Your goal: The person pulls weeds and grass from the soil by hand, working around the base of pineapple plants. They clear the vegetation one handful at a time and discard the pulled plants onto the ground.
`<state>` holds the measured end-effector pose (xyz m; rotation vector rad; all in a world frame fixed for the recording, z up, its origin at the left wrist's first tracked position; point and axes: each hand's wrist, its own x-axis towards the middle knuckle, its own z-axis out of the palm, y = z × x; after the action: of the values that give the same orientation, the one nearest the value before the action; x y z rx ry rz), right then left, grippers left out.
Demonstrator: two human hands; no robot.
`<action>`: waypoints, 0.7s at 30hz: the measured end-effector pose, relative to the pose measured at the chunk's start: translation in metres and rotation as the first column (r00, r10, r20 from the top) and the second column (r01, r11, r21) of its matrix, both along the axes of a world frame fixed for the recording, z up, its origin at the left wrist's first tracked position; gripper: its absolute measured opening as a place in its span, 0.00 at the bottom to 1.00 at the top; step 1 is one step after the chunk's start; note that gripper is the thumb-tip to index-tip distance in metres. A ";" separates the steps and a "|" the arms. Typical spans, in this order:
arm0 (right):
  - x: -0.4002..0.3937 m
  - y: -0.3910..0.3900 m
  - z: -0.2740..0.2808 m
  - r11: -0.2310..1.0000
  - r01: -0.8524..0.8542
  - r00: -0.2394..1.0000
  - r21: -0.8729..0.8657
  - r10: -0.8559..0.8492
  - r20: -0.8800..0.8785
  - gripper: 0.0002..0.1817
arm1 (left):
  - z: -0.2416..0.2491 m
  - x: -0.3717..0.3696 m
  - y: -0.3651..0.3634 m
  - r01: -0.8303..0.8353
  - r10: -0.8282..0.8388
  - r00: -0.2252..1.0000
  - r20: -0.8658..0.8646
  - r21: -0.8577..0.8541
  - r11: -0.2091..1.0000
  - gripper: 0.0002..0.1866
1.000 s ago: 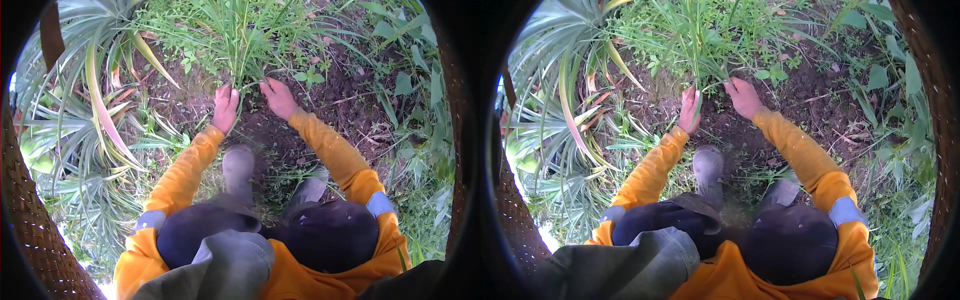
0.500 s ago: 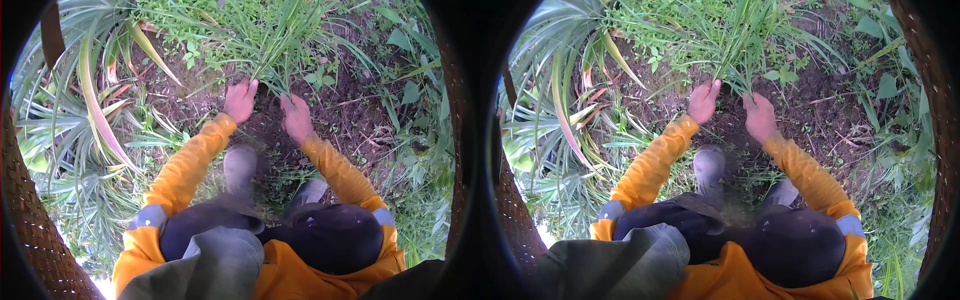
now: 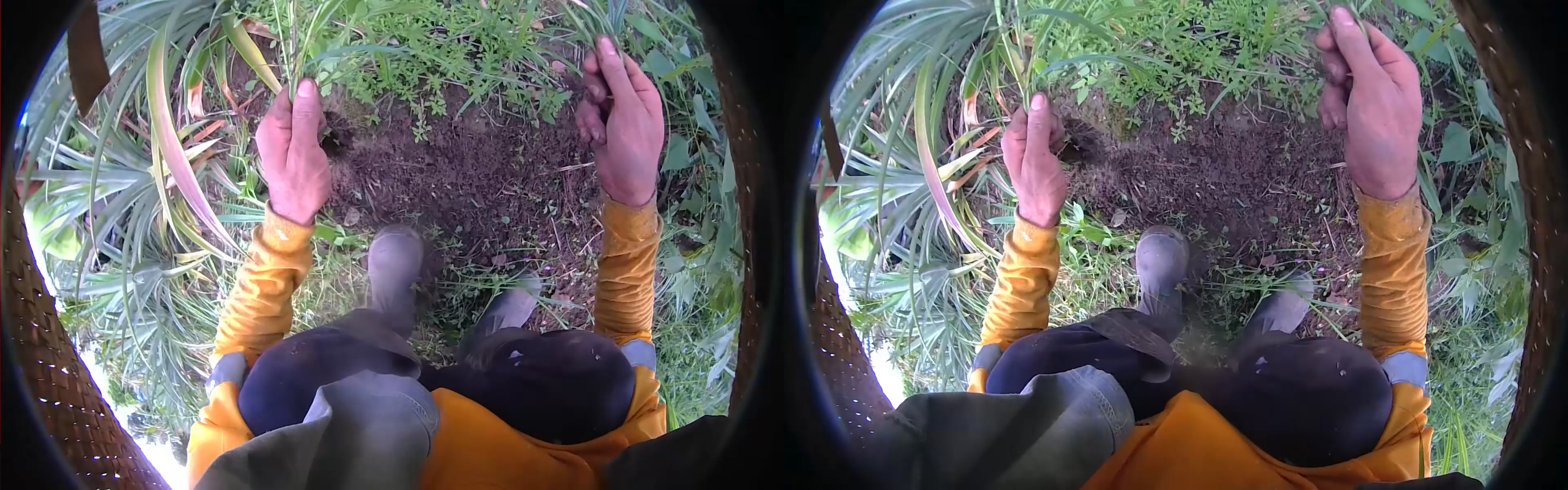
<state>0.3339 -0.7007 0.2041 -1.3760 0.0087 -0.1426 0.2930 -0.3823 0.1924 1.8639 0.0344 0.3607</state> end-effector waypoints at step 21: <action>-0.070 0.081 -0.191 0.622 -0.358 0.838 -0.696 0.543 0.055 0.27 | -0.173 -0.074 -0.044 0.091 -0.295 0.752 -0.589 -0.351 0.932 0.23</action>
<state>0.2635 -0.6199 0.0135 -2.0257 -0.6855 0.1260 0.2192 -0.4260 0.0196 1.5827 0.3368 -0.4251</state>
